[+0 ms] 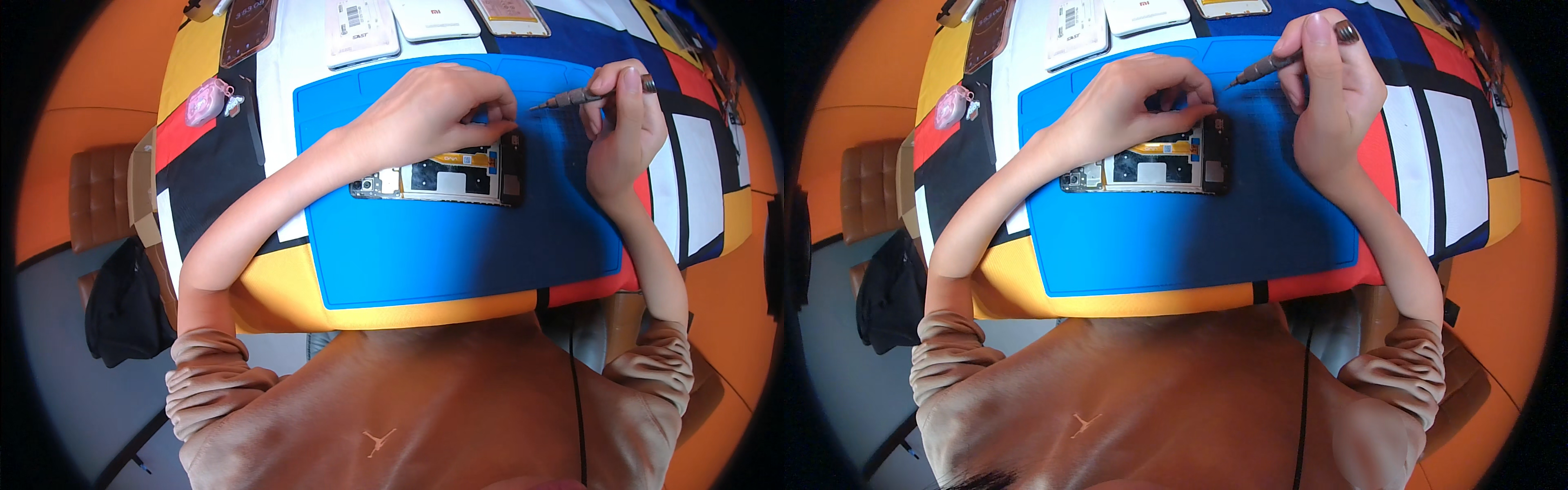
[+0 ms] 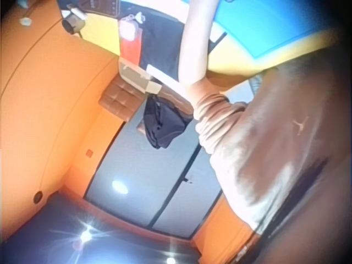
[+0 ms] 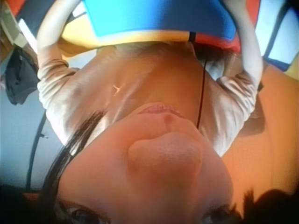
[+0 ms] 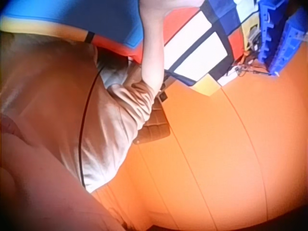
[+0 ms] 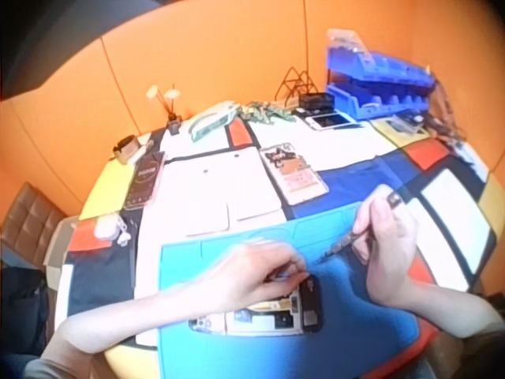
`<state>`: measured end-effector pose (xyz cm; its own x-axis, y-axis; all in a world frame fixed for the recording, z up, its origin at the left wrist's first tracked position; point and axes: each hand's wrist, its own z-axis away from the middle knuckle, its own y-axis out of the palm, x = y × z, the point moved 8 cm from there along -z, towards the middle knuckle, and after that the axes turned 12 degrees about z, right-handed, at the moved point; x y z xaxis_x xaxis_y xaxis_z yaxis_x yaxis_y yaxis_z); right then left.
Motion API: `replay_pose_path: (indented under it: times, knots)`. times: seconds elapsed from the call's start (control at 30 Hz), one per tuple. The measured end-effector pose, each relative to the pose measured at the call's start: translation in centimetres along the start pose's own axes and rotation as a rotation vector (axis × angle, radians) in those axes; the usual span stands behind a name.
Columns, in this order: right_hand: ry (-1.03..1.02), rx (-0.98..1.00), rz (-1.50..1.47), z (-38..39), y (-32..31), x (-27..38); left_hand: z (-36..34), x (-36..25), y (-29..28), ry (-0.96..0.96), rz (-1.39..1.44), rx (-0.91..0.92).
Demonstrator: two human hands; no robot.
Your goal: The person uses a screwdriver to remove screws from a disassembled smartphone placed on a blue mat. They then lift the motherboard out of the phone frame and set it aside on the table.
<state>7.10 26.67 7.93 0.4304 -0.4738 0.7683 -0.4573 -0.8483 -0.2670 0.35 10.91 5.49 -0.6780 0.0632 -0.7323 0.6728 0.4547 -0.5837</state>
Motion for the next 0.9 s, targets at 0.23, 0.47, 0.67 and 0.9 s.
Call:
replay_pose_path:
  times: [0.23, 0.47, 0.67, 0.9]
  knots:
    - [-0.118, 0.062, -0.070, 0.7, 1.4, 1.5, 0.2, -0.8, 0.1, 0.115, -0.124, -0.026]
    - [-0.253, 0.136, -0.001, 1.0, 2.1, 2.0, 0.3, -0.8, 0.1, 0.101, -0.132, -0.008]
    - [-0.296, 0.104, 0.023, 1.0, 1.9, 1.9, 0.3, -0.7, 0.1, 0.084, -0.113, -0.001]
    - [-0.278, 0.111, 0.025, 0.9, 1.9, 2.1, 0.2, -0.5, 0.2, 0.049, -0.087, 0.010]
